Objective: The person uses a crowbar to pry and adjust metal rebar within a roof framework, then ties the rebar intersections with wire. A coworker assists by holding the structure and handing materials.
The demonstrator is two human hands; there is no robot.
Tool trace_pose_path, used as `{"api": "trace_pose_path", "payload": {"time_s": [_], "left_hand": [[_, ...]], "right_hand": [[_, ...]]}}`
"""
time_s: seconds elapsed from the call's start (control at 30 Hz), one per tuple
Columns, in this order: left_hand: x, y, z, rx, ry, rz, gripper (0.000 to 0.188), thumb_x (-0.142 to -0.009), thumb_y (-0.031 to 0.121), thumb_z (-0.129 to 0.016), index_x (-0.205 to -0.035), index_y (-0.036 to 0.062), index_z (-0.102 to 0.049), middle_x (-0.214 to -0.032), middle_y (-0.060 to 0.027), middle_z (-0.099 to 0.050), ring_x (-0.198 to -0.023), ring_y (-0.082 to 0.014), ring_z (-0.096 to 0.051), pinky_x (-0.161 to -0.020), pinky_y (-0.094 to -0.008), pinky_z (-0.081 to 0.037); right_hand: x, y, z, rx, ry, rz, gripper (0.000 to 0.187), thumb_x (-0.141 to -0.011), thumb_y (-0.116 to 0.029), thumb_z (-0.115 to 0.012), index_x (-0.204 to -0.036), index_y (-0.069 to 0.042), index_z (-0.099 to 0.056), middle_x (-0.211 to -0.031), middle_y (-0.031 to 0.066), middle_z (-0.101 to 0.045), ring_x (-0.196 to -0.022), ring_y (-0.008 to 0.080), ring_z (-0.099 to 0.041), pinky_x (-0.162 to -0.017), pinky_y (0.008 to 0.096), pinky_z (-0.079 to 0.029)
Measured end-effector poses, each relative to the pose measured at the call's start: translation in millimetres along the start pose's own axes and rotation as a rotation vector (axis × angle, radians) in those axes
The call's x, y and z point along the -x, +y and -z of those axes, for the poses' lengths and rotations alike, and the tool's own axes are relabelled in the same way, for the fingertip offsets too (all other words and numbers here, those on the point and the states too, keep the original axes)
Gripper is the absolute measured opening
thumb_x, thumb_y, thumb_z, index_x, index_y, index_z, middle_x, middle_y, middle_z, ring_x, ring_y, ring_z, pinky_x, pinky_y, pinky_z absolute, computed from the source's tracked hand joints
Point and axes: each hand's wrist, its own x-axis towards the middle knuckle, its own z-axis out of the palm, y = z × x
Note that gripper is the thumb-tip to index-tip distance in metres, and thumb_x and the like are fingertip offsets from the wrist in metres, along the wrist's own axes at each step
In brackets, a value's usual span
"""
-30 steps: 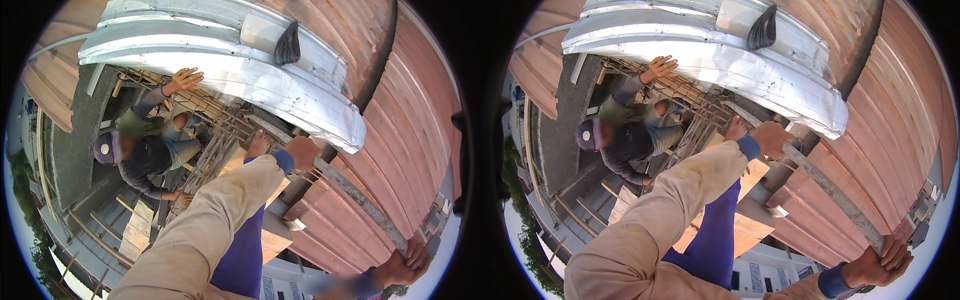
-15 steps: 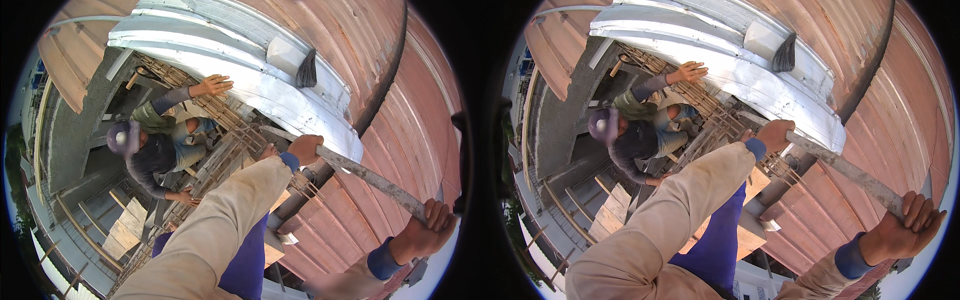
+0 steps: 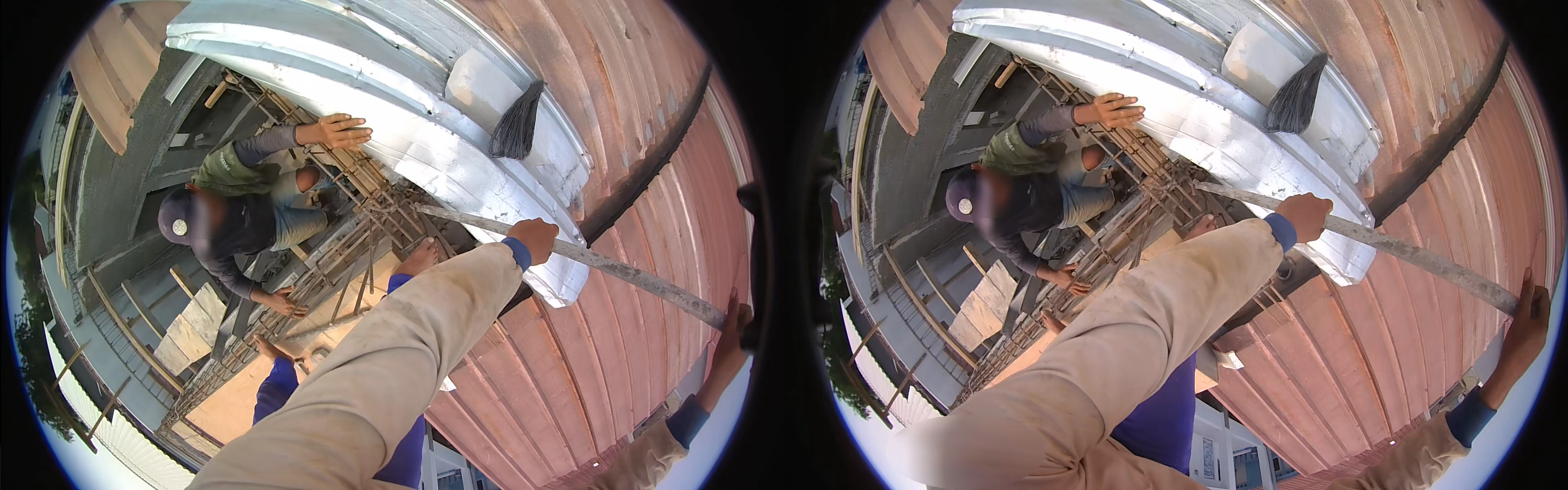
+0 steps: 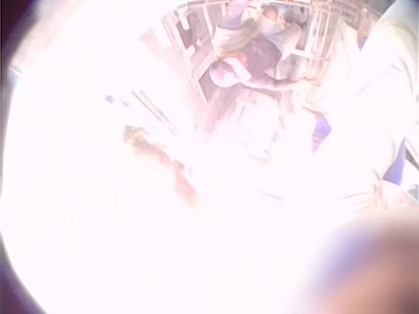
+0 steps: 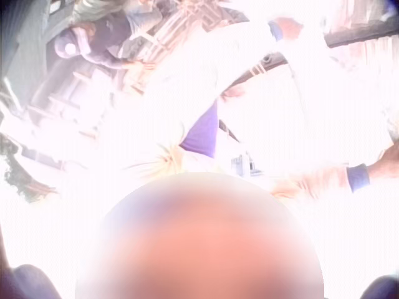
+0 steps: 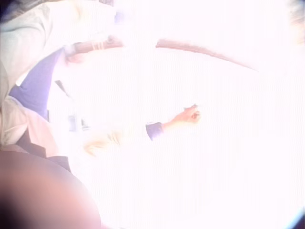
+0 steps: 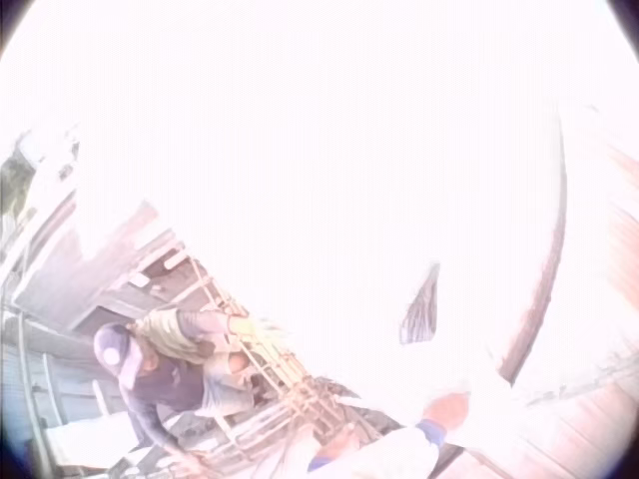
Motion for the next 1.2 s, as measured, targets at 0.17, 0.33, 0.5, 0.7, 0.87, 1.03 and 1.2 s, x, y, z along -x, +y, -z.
{"api": "trace_pose_path", "payload": {"time_s": [0.17,0.33,0.5,0.7,0.87,1.03,1.2], "left_hand": [[-23.9,3.1,-5.7,-0.028,-0.080,0.046,0.021,-0.082,0.012,-0.065,-0.102,0.0087,-0.069,-0.098,-0.0198,-0.073,-0.095,-0.0378,-0.072,-0.080,-0.0480,-0.058],[-29.1,9.6,-4.3,0.000,-0.005,0.165,0.036,-0.085,0.022,-0.070,-0.117,0.0085,-0.061,-0.101,-0.0173,-0.072,-0.098,-0.0373,-0.070,-0.086,-0.0470,-0.055],[42.7,-1.0,15.9,-0.021,0.249,0.198,0.050,-0.088,0.033,-0.072,-0.126,0.0055,-0.052,-0.121,-0.0169,-0.062,-0.111,-0.0371,-0.063,-0.094,-0.0473,-0.049],[220.1,-61.2,31.6,-0.620,0.178,0.708,0.036,-0.086,0.033,-0.069,-0.112,0.0083,-0.065,-0.116,-0.0129,-0.064,-0.118,-0.0324,-0.058,-0.093,-0.0502,-0.047],[276.8,-81.5,22.0,-0.518,0.037,0.677,0.031,-0.090,0.026,-0.061,-0.117,0.0103,-0.065,-0.115,-0.0111,-0.067,-0.105,-0.0335,-0.066,-0.084,-0.0598,-0.050],[269.5,-92.1,31.2,-0.480,0.006,0.534,0.037,-0.094,0.025,-0.057,-0.126,0.0073,-0.062,-0.123,-0.0157,-0.067,-0.110,-0.0362,-0.067,-0.088,-0.0651,-0.049],[281.1,-97.7,41.7,-0.594,-0.001,0.347,0.028,-0.093,0.024,-0.056,-0.113,0.0081,-0.068,-0.108,-0.0152,-0.072,-0.097,-0.0350,-0.071,-0.084,-0.0673,-0.050]], "right_hand": [[8.0,-108.8,-41.6,0.305,-0.297,0.740,0.051,-0.067,-0.026,-0.090,-0.104,-0.005,-0.063,-0.114,0.0117,-0.060,-0.110,0.0288,-0.058,-0.103,0.0467,-0.044],[1.5,-151.8,-148.8,0.552,-0.651,0.639,0.024,-0.085,-0.033,-0.074,-0.093,-0.011,-0.070,-0.085,0.0097,-0.071,-0.083,0.0302,-0.071,-0.074,0.0439,-0.056],[10.2,-131.1,-163.3,0.499,-0.546,0.703,0.015,-0.090,-0.026,-0.066,-0.087,-0.011,-0.068,-0.080,0.0095,-0.071,-0.075,0.0298,-0.072,-0.067,0.0430,-0.057],[44.9,-128.5,-151.7,0.530,-0.430,0.711,0.007,-0.090,-0.018,-0.063,-0.087,-0.012,-0.062,-0.081,0.0078,-0.070,-0.075,0.0272,-0.072,-0.066,0.0411,-0.057],[83.3,-135.1,-140.8,0.504,-0.339,0.724,0.005,-0.089,-0.017,-0.063,-0.088,-0.012,-0.063,-0.080,0.0063,-0.068,-0.073,0.0257,-0.071,-0.065,0.0402,-0.056],[125.7,-167.3,-113.2,0.580,-0.347,0.648,0.005,-0.090,-0.016,-0.062,-0.090,-0.012,-0.064,-0.080,0.0059,-0.069,-0.074,0.0248,-0.071,-0.066,0.0395,-0.057],[130.8,-187.4,-88.9,0.566,-0.291,0.671,0.006,-0.091,-0.016,-0.061,-0.090,-0.013,-0.065,-0.082,0.0060,-0.070,-0.076,0.0251,-0.073,-0.068,0.0391,-0.058]]}}
